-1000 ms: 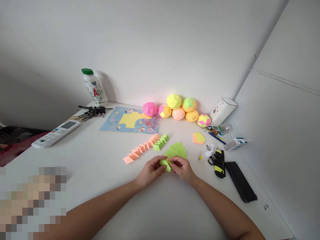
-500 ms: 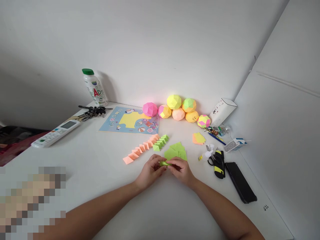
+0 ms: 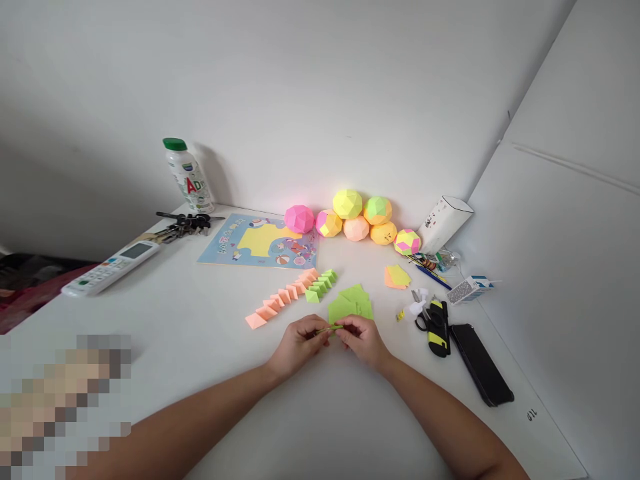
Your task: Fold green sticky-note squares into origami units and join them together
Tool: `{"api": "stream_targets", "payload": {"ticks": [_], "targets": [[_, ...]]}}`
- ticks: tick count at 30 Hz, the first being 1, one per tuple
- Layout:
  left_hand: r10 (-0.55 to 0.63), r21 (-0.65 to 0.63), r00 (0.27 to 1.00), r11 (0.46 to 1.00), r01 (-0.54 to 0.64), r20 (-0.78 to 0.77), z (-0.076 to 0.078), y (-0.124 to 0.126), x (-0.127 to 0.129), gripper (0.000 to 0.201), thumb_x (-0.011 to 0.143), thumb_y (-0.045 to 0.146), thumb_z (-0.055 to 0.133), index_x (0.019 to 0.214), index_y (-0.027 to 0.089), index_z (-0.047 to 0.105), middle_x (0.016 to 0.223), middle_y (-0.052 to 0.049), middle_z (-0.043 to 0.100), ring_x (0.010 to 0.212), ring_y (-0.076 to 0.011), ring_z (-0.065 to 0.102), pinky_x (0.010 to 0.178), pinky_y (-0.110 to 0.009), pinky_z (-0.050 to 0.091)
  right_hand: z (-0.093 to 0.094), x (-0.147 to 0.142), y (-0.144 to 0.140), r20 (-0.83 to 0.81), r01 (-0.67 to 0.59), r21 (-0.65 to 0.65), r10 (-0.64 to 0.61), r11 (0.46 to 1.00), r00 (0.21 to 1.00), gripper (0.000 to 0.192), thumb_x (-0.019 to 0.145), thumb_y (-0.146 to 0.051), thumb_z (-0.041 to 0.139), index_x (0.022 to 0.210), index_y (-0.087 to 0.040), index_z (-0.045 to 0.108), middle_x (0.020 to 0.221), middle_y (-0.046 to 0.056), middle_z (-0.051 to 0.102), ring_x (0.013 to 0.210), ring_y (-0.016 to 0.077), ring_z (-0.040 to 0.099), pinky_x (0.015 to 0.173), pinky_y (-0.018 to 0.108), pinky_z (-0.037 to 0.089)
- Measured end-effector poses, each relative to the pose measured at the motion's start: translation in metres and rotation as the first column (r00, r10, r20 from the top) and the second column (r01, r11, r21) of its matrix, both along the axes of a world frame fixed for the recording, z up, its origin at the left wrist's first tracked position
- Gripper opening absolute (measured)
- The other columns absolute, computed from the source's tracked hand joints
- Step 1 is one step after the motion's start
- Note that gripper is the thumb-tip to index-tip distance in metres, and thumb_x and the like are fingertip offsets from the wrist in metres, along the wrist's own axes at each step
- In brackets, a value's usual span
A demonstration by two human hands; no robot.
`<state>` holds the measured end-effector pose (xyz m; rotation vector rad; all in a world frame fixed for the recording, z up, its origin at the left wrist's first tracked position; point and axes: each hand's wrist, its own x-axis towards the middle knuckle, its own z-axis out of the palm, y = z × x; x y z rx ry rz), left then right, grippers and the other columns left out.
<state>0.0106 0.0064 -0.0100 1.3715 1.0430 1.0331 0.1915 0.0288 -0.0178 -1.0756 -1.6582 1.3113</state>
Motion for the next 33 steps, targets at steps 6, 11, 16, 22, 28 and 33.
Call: {"api": "stream_targets", "payload": {"ticks": [6, 11, 16, 22, 28, 33], "targets": [[-0.002, -0.011, 0.998, 1.000, 0.002, -0.067, 0.006, -0.003, 0.001, 0.023, 0.080, 0.036, 0.056, 0.077, 0.016, 0.067, 0.072, -0.003, 0.058, 0.057, -0.0109, 0.053, 0.054, -0.023, 0.046, 0.004, -0.001, 0.000, -0.033, -0.028, 0.009, 0.028, 1.000, 0.999, 0.011, 0.076, -0.027, 0.064, 0.079, -0.016, 0.066, 0.069, 0.001, 0.059, 0.051, 0.0082, 0.050, 0.046, 0.021, 0.044], [0.000, -0.003, 0.999, 1.000, 0.000, -0.046, 0.005, -0.003, 0.002, 0.024, 0.080, 0.036, 0.055, 0.077, 0.016, 0.069, 0.074, -0.004, 0.060, 0.059, -0.0123, 0.055, 0.053, -0.024, 0.047, 0.006, -0.002, 0.000, -0.030, -0.031, 0.003, 0.031, 1.000, 0.999, 0.011, 0.075, -0.026, 0.064, 0.078, -0.016, 0.065, 0.066, 0.000, 0.058, 0.050, 0.0083, 0.049, 0.046, 0.021, 0.045], [-0.016, -0.015, 1.000, 1.000, 0.015, -0.013, 0.003, -0.001, 0.001, 0.024, 0.079, 0.037, 0.056, 0.078, 0.017, 0.070, 0.077, -0.006, 0.062, 0.064, -0.0145, 0.058, 0.051, -0.023, 0.047, 0.006, -0.001, 0.000, -0.015, -0.030, -0.057, 0.029, 0.998, 0.999, 0.013, 0.075, -0.028, 0.064, 0.077, -0.016, 0.064, 0.064, 0.000, 0.058, 0.050, 0.0089, 0.049, 0.047, 0.021, 0.044], [-0.025, -0.096, 0.999, 0.995, 0.028, 0.023, 0.002, -0.003, 0.001, 0.025, 0.078, 0.039, 0.057, 0.076, 0.017, 0.066, 0.068, -0.001, 0.059, 0.061, -0.0135, 0.058, 0.058, -0.025, 0.049, 0.011, 0.000, 0.000, -0.020, -0.080, 0.021, 0.081, 0.997, 0.997, 0.014, 0.076, -0.028, 0.063, 0.071, -0.016, 0.063, 0.064, -0.001, 0.055, 0.052, 0.0089, 0.048, 0.048, 0.022, 0.041], [-0.040, -0.105, 0.996, 0.994, 0.031, -0.082, 0.007, -0.006, 0.001, 0.031, 0.081, 0.042, 0.051, 0.073, 0.016, 0.066, 0.052, 0.002, 0.054, 0.045, -0.0096, 0.048, 0.046, -0.021, 0.040, 0.008, 0.000, -0.001, -0.011, -0.070, 0.065, 0.070, 0.995, 0.997, 0.016, 0.081, -0.030, 0.059, 0.073, -0.016, 0.058, 0.061, -0.002, 0.052, 0.048, 0.0085, 0.048, 0.046, 0.021, 0.041], [0.049, -0.159, 0.998, 0.986, -0.056, -0.049, 0.010, -0.006, 0.003, 0.034, 0.081, 0.047, 0.049, 0.066, 0.017, 0.055, 0.048, 0.004, 0.053, 0.041, -0.0094, 0.048, 0.044, -0.021, 0.038, 0.010, 0.000, -0.004, -0.052, 0.056, 0.249, -0.045, 0.967, 0.998, 0.012, 0.086, -0.026, 0.052, 0.077, -0.017, 0.055, 0.062, -0.002, 0.053, 0.045, 0.0079, 0.051, 0.045, 0.021, 0.043]]}}
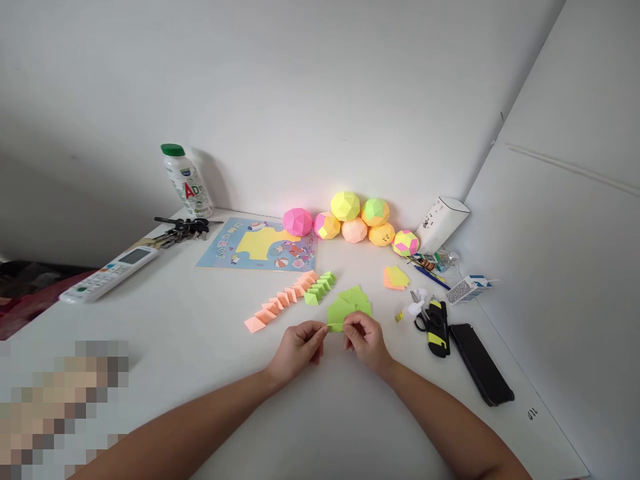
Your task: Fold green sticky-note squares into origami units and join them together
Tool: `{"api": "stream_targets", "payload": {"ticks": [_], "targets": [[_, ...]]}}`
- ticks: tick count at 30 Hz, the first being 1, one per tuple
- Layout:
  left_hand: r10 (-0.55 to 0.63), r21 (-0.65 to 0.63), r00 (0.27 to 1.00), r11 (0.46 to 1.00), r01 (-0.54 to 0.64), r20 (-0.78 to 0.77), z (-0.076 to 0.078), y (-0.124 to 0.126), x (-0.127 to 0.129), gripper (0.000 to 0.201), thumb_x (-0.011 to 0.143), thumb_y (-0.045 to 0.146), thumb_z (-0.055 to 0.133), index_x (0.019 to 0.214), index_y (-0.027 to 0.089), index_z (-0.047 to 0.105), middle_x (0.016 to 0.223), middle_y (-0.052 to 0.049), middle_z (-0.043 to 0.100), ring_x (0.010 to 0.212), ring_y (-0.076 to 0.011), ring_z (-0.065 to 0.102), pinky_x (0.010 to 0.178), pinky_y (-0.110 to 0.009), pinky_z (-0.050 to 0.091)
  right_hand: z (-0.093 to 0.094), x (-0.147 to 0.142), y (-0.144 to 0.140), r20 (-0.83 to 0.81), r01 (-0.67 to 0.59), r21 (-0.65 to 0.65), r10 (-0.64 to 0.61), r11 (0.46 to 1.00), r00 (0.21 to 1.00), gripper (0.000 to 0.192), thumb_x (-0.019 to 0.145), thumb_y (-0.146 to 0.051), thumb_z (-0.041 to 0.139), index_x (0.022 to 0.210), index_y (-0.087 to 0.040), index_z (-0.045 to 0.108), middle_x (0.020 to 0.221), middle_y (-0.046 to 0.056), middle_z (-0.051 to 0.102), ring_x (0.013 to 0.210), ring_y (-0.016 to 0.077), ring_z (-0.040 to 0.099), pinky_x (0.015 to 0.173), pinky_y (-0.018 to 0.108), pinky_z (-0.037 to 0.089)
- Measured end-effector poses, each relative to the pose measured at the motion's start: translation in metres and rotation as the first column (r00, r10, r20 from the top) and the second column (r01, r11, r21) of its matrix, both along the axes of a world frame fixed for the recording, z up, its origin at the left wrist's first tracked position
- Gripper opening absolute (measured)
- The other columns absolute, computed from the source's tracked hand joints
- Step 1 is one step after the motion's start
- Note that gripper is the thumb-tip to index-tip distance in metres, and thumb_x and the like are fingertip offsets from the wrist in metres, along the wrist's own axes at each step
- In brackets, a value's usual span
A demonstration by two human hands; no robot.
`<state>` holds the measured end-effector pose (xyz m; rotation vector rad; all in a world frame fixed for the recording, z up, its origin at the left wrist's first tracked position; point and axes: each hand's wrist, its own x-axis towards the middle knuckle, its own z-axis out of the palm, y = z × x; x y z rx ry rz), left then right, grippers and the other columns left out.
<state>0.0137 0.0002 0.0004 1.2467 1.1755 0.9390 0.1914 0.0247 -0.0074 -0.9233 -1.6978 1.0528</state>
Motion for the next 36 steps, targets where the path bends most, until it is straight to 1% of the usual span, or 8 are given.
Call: {"api": "stream_targets", "payload": {"ticks": [3, 7, 10, 16, 20, 26, 31, 36], "targets": [[0.035, -0.046, 0.998, 0.998, -0.033, 0.047, 0.004, 0.000, 0.000, 0.037, 0.081, 0.051, 0.047, 0.065, 0.018, 0.051, 0.051, 0.003, 0.056, 0.044, -0.0109, 0.051, 0.046, -0.022, 0.040, 0.002, 0.000, -0.002, 0.022, 0.083, 0.212, -0.090, 0.974, 0.996, 0.010, 0.086, -0.023, 0.052, 0.082, -0.018, 0.060, 0.081, 0.006, 0.061, 0.054, 0.0109, 0.058, 0.047, 0.024, 0.049], [-0.072, -0.015, 0.996, 0.997, 0.073, 0.059, 0.007, 0.000, -0.003, 0.046, 0.084, 0.054, 0.039, 0.065, 0.016, 0.056, 0.057, -0.001, 0.059, 0.049, -0.0116, 0.051, 0.050, -0.023, 0.041, -0.002, 0.002, -0.006, 0.100, 0.083, 0.431, -0.138, 0.898, 0.985, 0.015, 0.086, -0.017, 0.050, 0.090, -0.021, 0.064, 0.097, 0.010, 0.063, 0.072, 0.0166, 0.064, 0.062, 0.031, 0.056], [-0.129, 0.008, 0.990, 0.992, 0.129, 0.061, 0.004, 0.002, -0.005, 0.043, 0.083, 0.054, 0.043, 0.075, 0.015, 0.058, 0.063, -0.001, 0.061, 0.051, -0.0107, 0.048, 0.051, -0.022, 0.041, -0.006, 0.004, -0.006, 0.209, 0.003, 0.475, -0.116, 0.880, 0.971, 0.018, 0.086, -0.017, 0.050, 0.091, -0.023, 0.066, 0.102, 0.011, 0.064, 0.085, 0.0203, 0.064, 0.074, 0.036, 0.055], [-0.084, -0.019, 0.987, 0.996, 0.088, 0.134, 0.000, 0.005, -0.003, 0.037, 0.081, 0.053, 0.047, 0.071, 0.017, 0.050, 0.058, 0.002, 0.058, 0.050, -0.0100, 0.048, 0.052, -0.022, 0.040, -0.006, 0.002, -0.006, 0.243, -0.091, 0.484, -0.034, 0.871, 0.969, 0.019, 0.083, -0.016, 0.053, 0.096, -0.021, 0.065, 0.109, 0.013, 0.059, 0.091, 0.0211, 0.061, 0.074, 0.034, 0.055], [-0.077, -0.025, 0.988, 0.996, 0.081, 0.132, 0.000, 0.005, -0.003, 0.037, 0.080, 0.053, 0.048, 0.069, 0.018, 0.048, 0.056, 0.003, 0.057, 0.048, -0.0101, 0.048, 0.051, -0.023, 0.038, 0.000, -0.001, -0.007, 0.218, -0.099, 0.391, 0.013, 0.915, 0.976, 0.022, 0.081, -0.019, 0.054, 0.102, -0.019, 0.062, 0.100, 0.012, 0.060, 0.074, 0.0169, 0.062, 0.063, 0.029, 0.055], [-0.084, -0.008, 0.988, 0.996, 0.086, 0.130, -0.007, 0.006, -0.002, 0.036, 0.080, 0.052, 0.050, 0.069, 0.017, 0.049, 0.055, 0.003, 0.055, 0.049, -0.0106, 0.049, 0.051, -0.023, 0.039, 0.002, -0.004, -0.006, 0.154, -0.078, 0.104, 0.061, 0.991, 0.986, 0.019, 0.081, -0.027, 0.057, 0.097, -0.018, 0.061, 0.075, 0.004, 0.062, 0.057, 0.0131, 0.061, 0.054, 0.025, 0.052], [-0.109, -0.001, 0.982, 0.994, 0.110, 0.156, -0.009, 0.007, -0.003, 0.032, 0.079, 0.049, 0.053, 0.074, 0.017, 0.051, 0.060, 0.003, 0.056, 0.053, -0.0109, 0.051, 0.051, -0.022, 0.039, -0.001, -0.003, -0.006, 0.063, -0.098, -0.059, 0.102, 0.993, 0.993, 0.019, 0.080, -0.027, 0.057, 0.096, -0.018, 0.060, 0.079, 0.004, 0.061, 0.057, 0.0126, 0.061, 0.052, 0.025, 0.051], [-0.124, 0.009, 0.972, 0.992, 0.125, 0.201, -0.009, 0.007, -0.004, 0.032, 0.080, 0.050, 0.052, 0.075, 0.017, 0.051, 0.061, 0.003, 0.057, 0.052, -0.0105, 0.050, 0.051, -0.023, 0.038, -0.001, -0.002, -0.006, -0.008, -0.156, -0.217, 0.158, 0.964, 0.987, 0.031, 0.074, -0.027, 0.063, 0.103, -0.017, 0.059, 0.080, 0.003, 0.062, 0.063, 0.0135, 0.061, 0.059, 0.028, 0.053]]}}
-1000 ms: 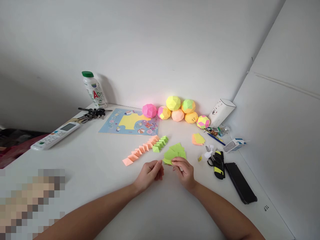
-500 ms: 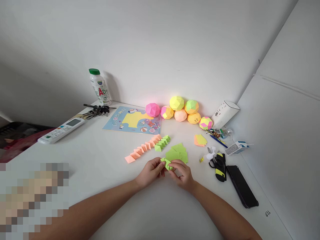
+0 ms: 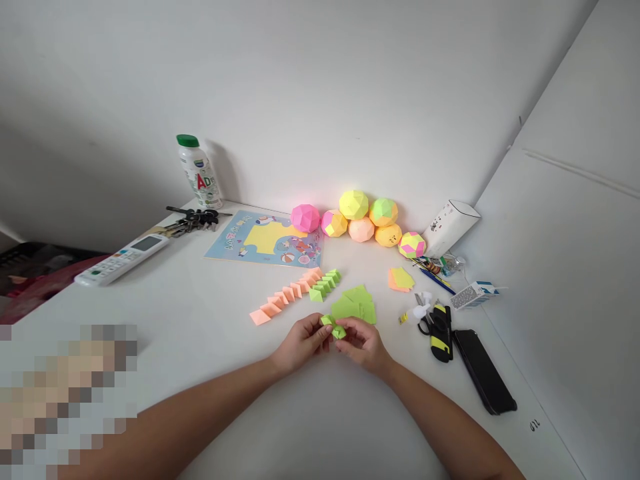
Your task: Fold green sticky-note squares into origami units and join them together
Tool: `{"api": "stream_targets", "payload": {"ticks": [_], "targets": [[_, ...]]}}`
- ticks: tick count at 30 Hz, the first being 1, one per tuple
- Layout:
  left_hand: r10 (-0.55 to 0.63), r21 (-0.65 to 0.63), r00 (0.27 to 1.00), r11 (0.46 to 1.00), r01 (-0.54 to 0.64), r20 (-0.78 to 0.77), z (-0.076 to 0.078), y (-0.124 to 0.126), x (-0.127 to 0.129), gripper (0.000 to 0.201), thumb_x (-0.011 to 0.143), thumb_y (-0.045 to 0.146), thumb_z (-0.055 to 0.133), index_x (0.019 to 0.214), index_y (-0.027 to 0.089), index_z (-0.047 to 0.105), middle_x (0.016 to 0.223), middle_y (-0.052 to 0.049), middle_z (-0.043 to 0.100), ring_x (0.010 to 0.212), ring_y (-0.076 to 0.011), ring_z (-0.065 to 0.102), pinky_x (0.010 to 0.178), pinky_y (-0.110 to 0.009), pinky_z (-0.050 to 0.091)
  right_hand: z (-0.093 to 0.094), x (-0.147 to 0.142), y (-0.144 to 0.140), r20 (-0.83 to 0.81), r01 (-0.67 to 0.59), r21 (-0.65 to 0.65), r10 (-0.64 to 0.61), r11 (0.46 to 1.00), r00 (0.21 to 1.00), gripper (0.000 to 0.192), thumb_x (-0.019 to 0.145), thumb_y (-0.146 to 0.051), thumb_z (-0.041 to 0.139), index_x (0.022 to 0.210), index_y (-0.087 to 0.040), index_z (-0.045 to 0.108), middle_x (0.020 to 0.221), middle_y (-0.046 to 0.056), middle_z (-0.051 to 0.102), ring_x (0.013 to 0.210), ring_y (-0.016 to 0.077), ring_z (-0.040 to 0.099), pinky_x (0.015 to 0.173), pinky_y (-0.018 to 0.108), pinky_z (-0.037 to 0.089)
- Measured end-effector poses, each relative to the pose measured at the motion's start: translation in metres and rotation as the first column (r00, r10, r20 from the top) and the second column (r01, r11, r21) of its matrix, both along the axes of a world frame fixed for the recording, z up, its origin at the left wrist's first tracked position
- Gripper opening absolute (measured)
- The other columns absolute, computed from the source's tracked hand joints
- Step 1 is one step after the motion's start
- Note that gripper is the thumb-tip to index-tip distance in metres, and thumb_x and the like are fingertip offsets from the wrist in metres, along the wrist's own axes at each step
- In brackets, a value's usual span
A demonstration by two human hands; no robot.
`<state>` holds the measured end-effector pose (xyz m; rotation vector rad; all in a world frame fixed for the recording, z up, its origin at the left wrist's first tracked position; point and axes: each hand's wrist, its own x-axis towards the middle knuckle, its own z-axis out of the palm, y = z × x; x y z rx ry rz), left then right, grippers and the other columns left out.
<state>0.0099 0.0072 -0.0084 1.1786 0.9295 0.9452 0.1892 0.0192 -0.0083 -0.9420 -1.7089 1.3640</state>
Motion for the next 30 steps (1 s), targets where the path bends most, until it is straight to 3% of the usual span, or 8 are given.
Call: {"api": "stream_targets", "payload": {"ticks": [9, 15, 24, 30], "targets": [[-0.004, -0.009, 1.000, 1.000, 0.004, 0.013, -0.001, 0.000, -0.001, 0.032, 0.081, 0.049, 0.051, 0.073, 0.018, 0.047, 0.058, 0.004, 0.054, 0.049, -0.0091, 0.048, 0.050, -0.022, 0.038, -0.001, 0.001, 0.002, -0.024, -0.012, -0.060, 0.011, 0.998, 1.000, 0.034, 0.076, -0.030, 0.063, 0.106, -0.015, 0.059, 0.068, 0.001, 0.060, 0.058, 0.0129, 0.060, 0.052, 0.026, 0.050], [0.020, -0.004, 0.999, 1.000, -0.020, -0.035, 0.001, -0.001, 0.000, 0.032, 0.080, 0.050, 0.051, 0.074, 0.018, 0.048, 0.055, 0.005, 0.052, 0.048, -0.0099, 0.047, 0.048, -0.022, 0.035, 0.000, 0.002, 0.001, -0.014, -0.008, -0.069, 0.007, 0.998, 1.000, 0.036, 0.073, -0.033, 0.066, 0.104, -0.017, 0.060, 0.071, 0.001, 0.061, 0.060, 0.0132, 0.060, 0.054, 0.026, 0.051], [0.039, -0.031, 0.994, 0.999, -0.043, -0.102, 0.007, -0.003, 0.001, 0.035, 0.078, 0.051, 0.052, 0.070, 0.018, 0.052, 0.050, 0.005, 0.051, 0.047, -0.0099, 0.047, 0.048, -0.021, 0.035, -0.002, -0.001, 0.002, 0.003, -0.002, 0.021, 0.002, 1.000, 1.000, 0.018, 0.078, -0.029, 0.060, 0.092, -0.017, 0.063, 0.066, 0.001, 0.060, 0.055, 0.0117, 0.058, 0.053, 0.025, 0.049], [0.077, -0.013, 0.988, 0.997, -0.079, -0.135, 0.010, -0.002, 0.002, 0.038, 0.079, 0.052, 0.049, 0.066, 0.017, 0.052, 0.046, 0.005, 0.049, 0.044, -0.0091, 0.043, 0.047, -0.021, 0.033, -0.002, -0.001, 0.002, 0.033, -0.025, 0.010, 0.025, 1.000, 0.999, 0.019, 0.078, -0.029, 0.060, 0.092, -0.016, 0.063, 0.065, 0.001, 0.061, 0.055, 0.0123, 0.059, 0.053, 0.025, 0.048]]}}
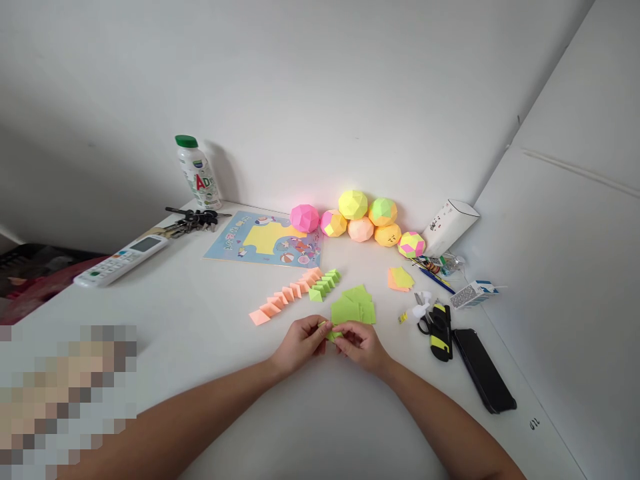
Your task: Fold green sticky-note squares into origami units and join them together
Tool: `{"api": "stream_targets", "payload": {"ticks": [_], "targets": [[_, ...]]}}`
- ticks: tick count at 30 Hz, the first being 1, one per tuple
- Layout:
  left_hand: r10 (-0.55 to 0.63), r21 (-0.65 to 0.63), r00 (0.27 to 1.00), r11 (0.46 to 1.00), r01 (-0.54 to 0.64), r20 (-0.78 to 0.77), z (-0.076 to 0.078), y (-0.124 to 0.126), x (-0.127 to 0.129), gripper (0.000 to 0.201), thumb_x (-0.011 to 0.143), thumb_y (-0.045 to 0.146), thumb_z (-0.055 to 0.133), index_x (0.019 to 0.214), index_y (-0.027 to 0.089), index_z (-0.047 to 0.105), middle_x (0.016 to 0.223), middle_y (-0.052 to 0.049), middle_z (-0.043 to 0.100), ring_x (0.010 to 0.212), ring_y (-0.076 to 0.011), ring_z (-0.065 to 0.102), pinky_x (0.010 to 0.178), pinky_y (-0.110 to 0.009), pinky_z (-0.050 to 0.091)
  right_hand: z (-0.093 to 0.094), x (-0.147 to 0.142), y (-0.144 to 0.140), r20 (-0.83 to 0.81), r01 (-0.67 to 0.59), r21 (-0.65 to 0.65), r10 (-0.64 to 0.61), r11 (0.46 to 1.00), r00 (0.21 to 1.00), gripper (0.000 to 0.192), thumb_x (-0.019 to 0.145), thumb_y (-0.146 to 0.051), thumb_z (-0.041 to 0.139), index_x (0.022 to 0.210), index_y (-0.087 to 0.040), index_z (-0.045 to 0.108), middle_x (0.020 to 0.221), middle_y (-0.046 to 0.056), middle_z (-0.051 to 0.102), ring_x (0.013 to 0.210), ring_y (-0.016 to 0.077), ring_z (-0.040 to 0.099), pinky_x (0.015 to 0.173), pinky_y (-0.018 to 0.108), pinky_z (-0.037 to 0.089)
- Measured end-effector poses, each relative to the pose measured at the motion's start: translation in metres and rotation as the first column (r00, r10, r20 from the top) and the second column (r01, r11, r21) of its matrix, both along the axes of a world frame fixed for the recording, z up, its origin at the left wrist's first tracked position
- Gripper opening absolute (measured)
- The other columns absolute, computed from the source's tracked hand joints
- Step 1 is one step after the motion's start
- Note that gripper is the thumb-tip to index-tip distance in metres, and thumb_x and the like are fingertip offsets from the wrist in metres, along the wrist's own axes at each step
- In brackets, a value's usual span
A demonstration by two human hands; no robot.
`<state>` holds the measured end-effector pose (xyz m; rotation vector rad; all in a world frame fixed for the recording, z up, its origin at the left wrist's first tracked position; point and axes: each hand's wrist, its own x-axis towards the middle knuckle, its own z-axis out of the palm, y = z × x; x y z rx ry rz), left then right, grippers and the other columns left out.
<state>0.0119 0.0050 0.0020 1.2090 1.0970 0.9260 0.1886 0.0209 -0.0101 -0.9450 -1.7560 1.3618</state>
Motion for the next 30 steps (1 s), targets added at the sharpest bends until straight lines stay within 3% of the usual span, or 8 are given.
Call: {"api": "stream_targets", "payload": {"ticks": [9, 17, 23, 30], "targets": [[0.001, -0.028, 1.000, 1.000, -0.001, 0.000, -0.004, -0.001, 0.000, 0.038, 0.080, 0.052, 0.048, 0.068, 0.017, 0.052, 0.046, 0.006, 0.050, 0.038, -0.0071, 0.043, 0.040, -0.019, 0.029, 0.004, -0.002, 0.000, -0.030, -0.005, -0.045, 0.004, 0.999, 1.000, 0.012, 0.078, -0.026, 0.059, 0.085, -0.016, 0.058, 0.066, 0.000, 0.060, 0.055, 0.0103, 0.058, 0.051, 0.022, 0.047], [-0.009, -0.027, 1.000, 1.000, 0.010, 0.009, -0.002, -0.002, 0.001, 0.038, 0.079, 0.053, 0.048, 0.066, 0.017, 0.049, 0.052, 0.005, 0.054, 0.042, -0.0086, 0.049, 0.044, -0.020, 0.036, 0.000, -0.001, 0.002, 0.001, 0.009, -0.058, -0.009, 0.998, 1.000, 0.009, 0.074, -0.024, 0.063, 0.079, -0.017, 0.058, 0.062, -0.001, 0.059, 0.054, 0.0118, 0.058, 0.052, 0.024, 0.047], [0.048, -0.029, 0.999, 0.998, -0.048, -0.010, -0.001, -0.004, 0.004, 0.038, 0.078, 0.055, 0.049, 0.069, 0.017, 0.050, 0.054, 0.004, 0.055, 0.044, -0.0100, 0.052, 0.045, -0.021, 0.039, 0.009, -0.002, 0.000, 0.043, -0.036, -0.009, 0.037, 0.999, 0.998, 0.005, 0.076, -0.021, 0.060, 0.074, -0.016, 0.060, 0.060, -0.001, 0.058, 0.053, 0.0109, 0.055, 0.053, 0.024, 0.045], [0.055, -0.014, 0.998, 0.998, -0.056, -0.026, -0.003, -0.005, 0.002, 0.037, 0.080, 0.052, 0.047, 0.067, 0.017, 0.048, 0.048, 0.006, 0.051, 0.038, -0.0071, 0.044, 0.040, -0.019, 0.032, 0.011, -0.001, -0.001, 0.059, -0.101, 0.045, 0.098, 0.994, 0.993, 0.008, 0.078, -0.020, 0.055, 0.076, -0.016, 0.061, 0.060, -0.001, 0.055, 0.052, 0.0101, 0.051, 0.051, 0.023, 0.042]]}}
